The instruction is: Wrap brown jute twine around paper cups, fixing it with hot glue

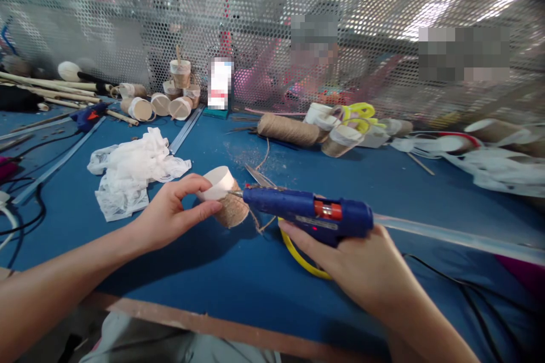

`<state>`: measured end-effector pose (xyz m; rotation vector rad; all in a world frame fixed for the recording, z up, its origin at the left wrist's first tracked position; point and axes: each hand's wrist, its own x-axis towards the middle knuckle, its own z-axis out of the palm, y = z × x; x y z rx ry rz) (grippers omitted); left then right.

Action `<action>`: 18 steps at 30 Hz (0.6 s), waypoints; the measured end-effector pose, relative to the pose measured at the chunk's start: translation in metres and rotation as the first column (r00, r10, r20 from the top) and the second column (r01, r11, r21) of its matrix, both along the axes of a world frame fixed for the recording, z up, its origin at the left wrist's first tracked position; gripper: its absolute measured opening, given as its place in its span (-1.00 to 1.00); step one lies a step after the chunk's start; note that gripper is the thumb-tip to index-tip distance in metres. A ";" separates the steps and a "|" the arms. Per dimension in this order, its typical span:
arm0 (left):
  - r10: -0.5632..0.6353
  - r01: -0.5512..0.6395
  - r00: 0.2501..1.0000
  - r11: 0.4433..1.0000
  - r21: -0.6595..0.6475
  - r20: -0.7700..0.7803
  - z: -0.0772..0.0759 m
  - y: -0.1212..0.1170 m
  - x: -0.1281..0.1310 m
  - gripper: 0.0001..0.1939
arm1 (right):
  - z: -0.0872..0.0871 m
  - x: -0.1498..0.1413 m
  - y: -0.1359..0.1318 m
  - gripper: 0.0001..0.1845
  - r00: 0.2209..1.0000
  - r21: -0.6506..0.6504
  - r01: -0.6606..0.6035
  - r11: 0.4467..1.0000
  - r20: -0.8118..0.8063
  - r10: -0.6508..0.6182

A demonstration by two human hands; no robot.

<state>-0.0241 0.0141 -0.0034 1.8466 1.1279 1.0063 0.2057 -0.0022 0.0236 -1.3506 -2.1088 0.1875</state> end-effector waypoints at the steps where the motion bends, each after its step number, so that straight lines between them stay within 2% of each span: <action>1: 0.000 0.000 1.000 1.000 0.000 -0.002 0.000 0.000 0.000 -0.84 | 0.001 -0.001 0.000 -0.78 0.999 -0.038 -0.023 0.999 -0.037 0.021; 4: -0.004 0.004 1.000 1.000 0.001 -0.007 -0.001 0.000 0.000 -0.84 | 0.007 -0.005 -0.003 -0.78 0.992 -0.118 -0.070 0.991 -0.113 0.057; 7: -0.011 0.011 1.000 1.000 0.011 -0.004 -0.002 0.000 -0.001 -0.86 | 0.011 -0.007 -0.005 -0.78 0.989 -0.159 -0.047 0.986 -0.146 0.024; 12: -0.009 0.009 1.000 1.000 0.015 -0.010 0.000 0.000 0.000 -0.86 | 0.011 -0.002 -0.006 -0.77 0.993 -0.131 0.028 0.991 -0.111 -0.042; 18: -0.013 0.013 1.000 1.000 -0.022 0.000 -0.001 0.001 -0.001 -0.84 | 0.014 -0.004 -0.007 -0.76 0.992 -0.161 -0.030 0.986 -0.124 0.010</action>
